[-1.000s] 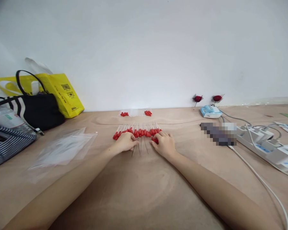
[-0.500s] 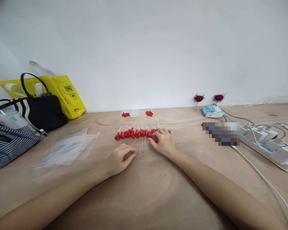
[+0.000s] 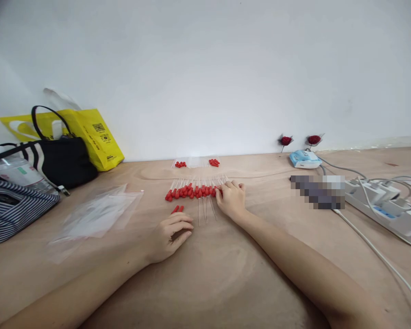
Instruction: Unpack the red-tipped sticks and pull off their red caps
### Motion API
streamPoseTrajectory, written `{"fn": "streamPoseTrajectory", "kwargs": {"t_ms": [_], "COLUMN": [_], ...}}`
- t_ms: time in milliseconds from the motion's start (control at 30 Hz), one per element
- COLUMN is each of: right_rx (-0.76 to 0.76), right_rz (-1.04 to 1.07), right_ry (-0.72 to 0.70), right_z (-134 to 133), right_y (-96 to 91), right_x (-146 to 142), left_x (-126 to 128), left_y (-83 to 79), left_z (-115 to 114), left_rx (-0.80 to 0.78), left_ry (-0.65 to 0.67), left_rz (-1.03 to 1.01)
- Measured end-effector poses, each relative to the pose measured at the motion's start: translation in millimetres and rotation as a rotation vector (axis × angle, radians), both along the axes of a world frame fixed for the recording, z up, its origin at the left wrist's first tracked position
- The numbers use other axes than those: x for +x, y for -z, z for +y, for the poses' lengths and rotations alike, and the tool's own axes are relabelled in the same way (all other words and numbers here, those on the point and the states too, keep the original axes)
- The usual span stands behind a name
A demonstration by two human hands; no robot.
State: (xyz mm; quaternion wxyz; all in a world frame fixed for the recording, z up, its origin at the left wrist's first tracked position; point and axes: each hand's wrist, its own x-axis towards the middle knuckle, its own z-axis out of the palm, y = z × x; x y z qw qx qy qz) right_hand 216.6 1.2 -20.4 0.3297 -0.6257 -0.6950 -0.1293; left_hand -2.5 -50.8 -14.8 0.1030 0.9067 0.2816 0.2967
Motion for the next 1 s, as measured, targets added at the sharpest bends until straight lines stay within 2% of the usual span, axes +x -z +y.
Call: {"fn": "streamPoseTrajectory", "kwargs": {"t_ms": [100,200,300,367,433,600,667,867,1000], "right_rx": [0.083,0.132,0.065,-0.001,-0.054,-0.132,-0.146,-0.102,-0.06], "right_rz": [0.101,0.179,0.167,0.114,0.051,-0.053,-0.079,-0.144,-0.177], "right_ry": [-0.049,-0.269,-0.532,-0.633,-0.688,-0.767,-0.771,-0.649,-0.652], "right_z": [-10.4,-31.6,-58.0,-72.8,-82.2,-86.7,-86.5,-87.4,-86.7], "right_y": [-3.6,-5.7,-4.5,-3.1,-2.2,-3.3,-4.4,-5.3,-1.5], "right_x": [6.6,16.5,25.0,27.2,26.2,15.5,10.8,-4.1,-12.8], "left_x": [-1.7,-3.6,-6.9,-9.1,-9.8,-2.7,0.5,2.2,2.2], "left_y": [1.5,1.1,0.1,-0.6,-1.7,-0.6,3.2,12.6,13.4], "left_z": [0.1,-0.5,-2.4,-4.8,-7.9,-12.9,-12.5,-10.4,-10.6], "left_rx": [0.002,0.02,0.059,0.092,0.118,0.068,0.031,-0.048,-0.033], "left_ry": [-0.018,-0.088,-0.185,-0.223,-0.196,0.043,0.093,0.085,0.085], "left_rz": [0.01,0.003,-0.08,-0.119,-0.105,0.046,0.068,0.074,0.083]}}
